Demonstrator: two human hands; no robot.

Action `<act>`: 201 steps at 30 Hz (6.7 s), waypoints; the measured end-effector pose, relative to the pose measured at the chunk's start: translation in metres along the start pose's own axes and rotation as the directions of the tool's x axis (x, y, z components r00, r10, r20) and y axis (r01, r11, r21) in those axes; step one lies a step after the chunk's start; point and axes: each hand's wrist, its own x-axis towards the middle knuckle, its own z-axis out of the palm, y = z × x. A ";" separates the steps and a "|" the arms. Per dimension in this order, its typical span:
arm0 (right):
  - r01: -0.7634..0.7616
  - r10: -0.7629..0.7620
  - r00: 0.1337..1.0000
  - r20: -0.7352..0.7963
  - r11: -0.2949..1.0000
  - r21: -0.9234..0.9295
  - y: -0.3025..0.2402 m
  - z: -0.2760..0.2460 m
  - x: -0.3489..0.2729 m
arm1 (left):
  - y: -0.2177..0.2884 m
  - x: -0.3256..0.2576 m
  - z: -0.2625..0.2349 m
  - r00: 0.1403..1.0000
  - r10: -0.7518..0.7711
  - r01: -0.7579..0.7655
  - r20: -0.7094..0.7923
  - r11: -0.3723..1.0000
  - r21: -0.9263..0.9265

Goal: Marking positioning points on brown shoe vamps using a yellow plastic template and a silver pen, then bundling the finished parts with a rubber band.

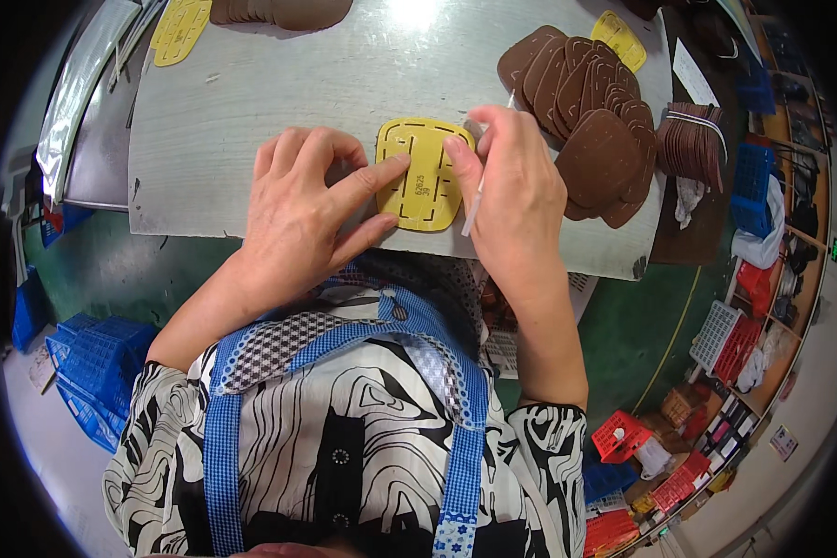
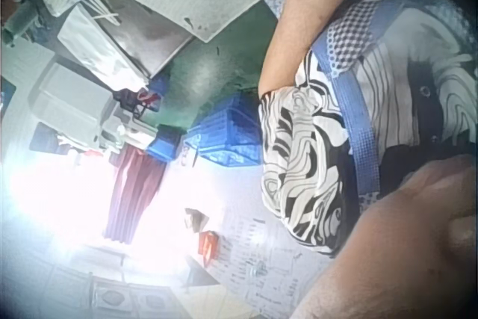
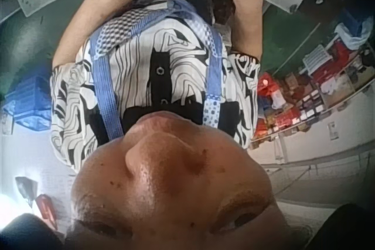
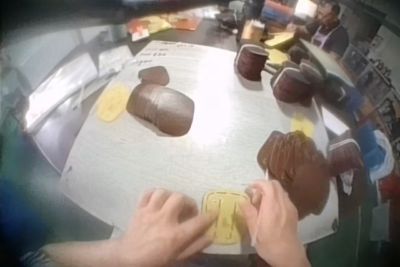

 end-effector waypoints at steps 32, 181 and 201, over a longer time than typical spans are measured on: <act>-0.085 0.157 0.984 -0.085 0.831 0.549 -0.023 0.003 -0.011 | 0.000 0.005 0.003 0.997 -0.013 0.013 -0.071 1.000 0.005; 0.035 -0.041 0.999 0.012 0.943 0.330 -0.015 0.014 0.022 | -0.004 0.000 -0.004 0.999 0.043 -0.042 -0.027 0.998 0.052; 0.131 -0.088 0.982 -0.169 0.955 0.267 -0.030 0.022 0.002 | -0.004 0.004 -0.003 0.999 0.011 -0.011 -0.051 1.000 0.005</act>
